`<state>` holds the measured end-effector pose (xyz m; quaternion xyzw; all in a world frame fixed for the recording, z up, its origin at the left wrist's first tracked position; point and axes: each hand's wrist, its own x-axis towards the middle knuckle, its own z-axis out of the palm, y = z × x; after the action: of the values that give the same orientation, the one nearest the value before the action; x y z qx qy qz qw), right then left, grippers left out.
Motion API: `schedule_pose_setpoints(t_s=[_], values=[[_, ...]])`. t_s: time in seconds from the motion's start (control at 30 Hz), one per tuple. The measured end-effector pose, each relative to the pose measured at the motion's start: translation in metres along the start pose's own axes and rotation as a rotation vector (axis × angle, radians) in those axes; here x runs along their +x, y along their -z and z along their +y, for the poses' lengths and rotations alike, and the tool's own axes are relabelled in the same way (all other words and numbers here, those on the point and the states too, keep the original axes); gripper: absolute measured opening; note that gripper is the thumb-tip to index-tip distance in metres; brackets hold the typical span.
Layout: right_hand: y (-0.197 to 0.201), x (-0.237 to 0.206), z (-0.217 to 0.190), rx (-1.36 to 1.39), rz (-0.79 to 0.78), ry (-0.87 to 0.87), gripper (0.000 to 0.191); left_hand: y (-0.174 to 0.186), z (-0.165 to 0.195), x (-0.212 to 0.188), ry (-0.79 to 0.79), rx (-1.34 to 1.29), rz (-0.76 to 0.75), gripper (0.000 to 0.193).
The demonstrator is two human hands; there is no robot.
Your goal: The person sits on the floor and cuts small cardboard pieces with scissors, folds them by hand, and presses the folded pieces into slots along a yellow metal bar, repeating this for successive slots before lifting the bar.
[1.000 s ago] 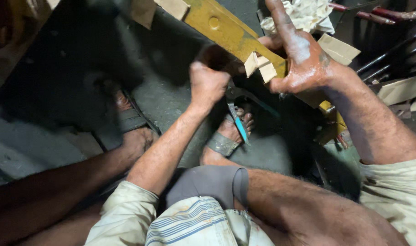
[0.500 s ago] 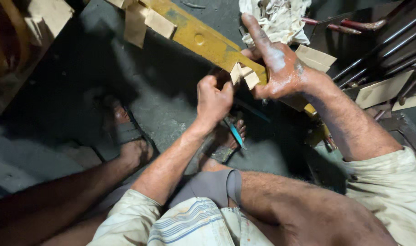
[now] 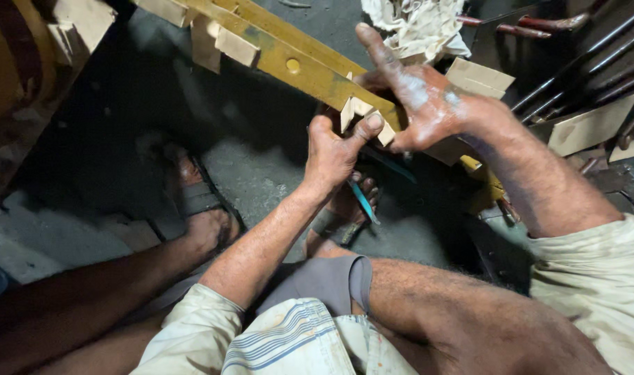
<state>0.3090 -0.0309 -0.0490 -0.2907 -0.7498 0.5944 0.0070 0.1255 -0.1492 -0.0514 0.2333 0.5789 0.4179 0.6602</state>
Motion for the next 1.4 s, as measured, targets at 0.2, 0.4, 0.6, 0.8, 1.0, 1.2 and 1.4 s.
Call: schedule_pose_setpoints(t_s=[0.2,0.4,0.6,0.8,1.0,1.2,1.4], values=[[0.014,0.002,0.003,0.027,-0.126,0.024,0.164,-0.003,-0.004,0.0,-0.047,0.113,0.038,0.043],[0.014,0.006,0.014,0.169,-0.096,0.014,0.136,-0.002,-0.006,0.005,-0.148,0.206,0.069,0.042],[0.018,0.008,0.008,0.249,-0.147,-0.05,0.128,0.005,-0.003,0.009,-0.149,0.127,0.012,0.052],[0.014,0.004,0.004,0.202,-0.093,-0.111,0.134,0.023,-0.019,0.012,-0.023,0.163,-0.063,0.06],[0.014,0.006,0.006,0.289,-0.098,-0.015,0.11,0.03,-0.018,0.016,-0.076,0.234,-0.019,0.062],[0.008,0.003,0.014,0.195,-0.014,0.042,0.079,0.023,-0.002,0.015,0.186,-0.124,0.011,0.052],[0.008,0.007,0.029,0.202,-0.042,0.063,0.078,0.037,0.007,0.025,0.318,-0.337,-0.059,0.048]])
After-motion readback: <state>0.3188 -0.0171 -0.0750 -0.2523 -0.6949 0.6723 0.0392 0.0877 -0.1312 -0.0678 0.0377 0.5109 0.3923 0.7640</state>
